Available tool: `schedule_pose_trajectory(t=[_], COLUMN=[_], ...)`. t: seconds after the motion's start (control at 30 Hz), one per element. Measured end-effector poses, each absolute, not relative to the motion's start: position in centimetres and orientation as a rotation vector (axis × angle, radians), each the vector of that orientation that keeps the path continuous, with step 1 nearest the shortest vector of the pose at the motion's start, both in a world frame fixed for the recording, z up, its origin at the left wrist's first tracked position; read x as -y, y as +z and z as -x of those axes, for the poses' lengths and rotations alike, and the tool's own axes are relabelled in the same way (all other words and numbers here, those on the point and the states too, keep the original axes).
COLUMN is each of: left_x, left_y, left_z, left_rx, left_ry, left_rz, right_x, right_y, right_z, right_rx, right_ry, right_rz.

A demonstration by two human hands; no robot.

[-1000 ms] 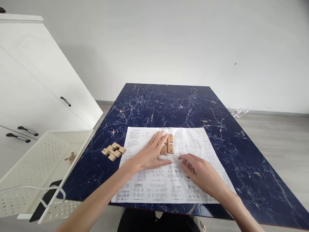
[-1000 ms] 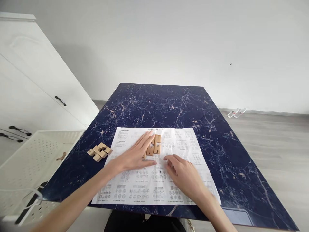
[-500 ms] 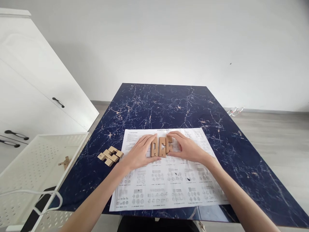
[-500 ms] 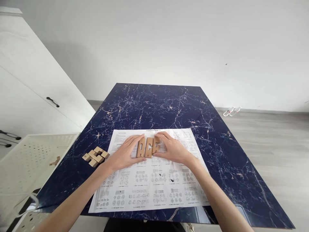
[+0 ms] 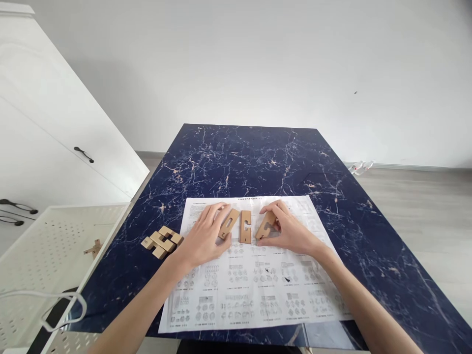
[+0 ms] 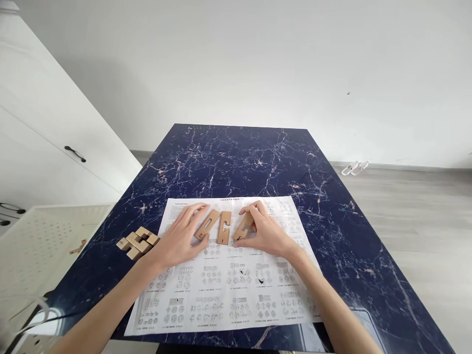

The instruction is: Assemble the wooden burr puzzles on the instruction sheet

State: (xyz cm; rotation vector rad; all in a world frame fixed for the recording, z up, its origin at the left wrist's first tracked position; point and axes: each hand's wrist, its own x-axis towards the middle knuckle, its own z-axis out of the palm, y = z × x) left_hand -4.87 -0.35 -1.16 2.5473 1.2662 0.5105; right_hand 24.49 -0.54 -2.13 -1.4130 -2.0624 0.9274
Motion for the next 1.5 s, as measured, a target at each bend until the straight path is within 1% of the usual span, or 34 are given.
schedule_pose_trajectory(t=[0.13, 0.27, 0.4, 0.53, 0.73, 0.83, 0.9, 1.0, 1.13, 1.3, 1.5], left_x=[0.6, 0.4, -0.1, -0.7, -0.9, -1.0, -1.2, -1.7, -1.7, -1.0, -0.4], left_y=[-2.0, -2.3, -2.4, -2.6, -0.3, 0.8, 0.9, 0.0, -1.3, -1.7, -1.6], left_z=[4.1, 3.8, 4.1, 4.6, 3.5, 1.8, 0.9, 0.1, 0.1, 0.0, -0.3], left_rx=[-1.451, -1.557, -1.560, -1.527, -1.472, -1.266, -1.170, -1.113, -1.065, -1.033, -1.039], left_ry=[0.543, 0.498, 0.467, 0.537, 0.775, 0.870, 0.899, 0.920, 0.919, 0.905, 0.977], left_rz=[-2.659, -2.716, -2.733, -2.653, -2.176, -1.769, -1.572, -1.443, -1.477, -1.557, -1.659], right_x=[0.5, 0.3, 0.1, -0.2, -0.3, -0.3, -0.3, -0.2, 0.0, 0.5, 1.3], right_y=[-1.6, -1.3, -1.4, -1.3, -1.5, -1.4, -1.4, -1.5, -1.7, -1.7, -1.8], right_z=[-24.3, -24.4, -24.5, -24.8, -25.3, -24.9, -24.5, -24.0, -23.3, -21.7, -20.5], right_rx=[2.060, 2.021, 1.985, 1.945, 1.763, 1.633, 1.554, 1.460, 1.360, 1.407, 1.421], right_ry=[1.013, 1.088, 1.136, 1.184, 1.302, 1.349, 1.361, 1.422, 1.503, 1.545, 1.478], right_rz=[1.456, 1.446, 1.417, 1.386, 1.318, 1.270, 1.233, 1.152, 1.067, 1.042, 1.097])
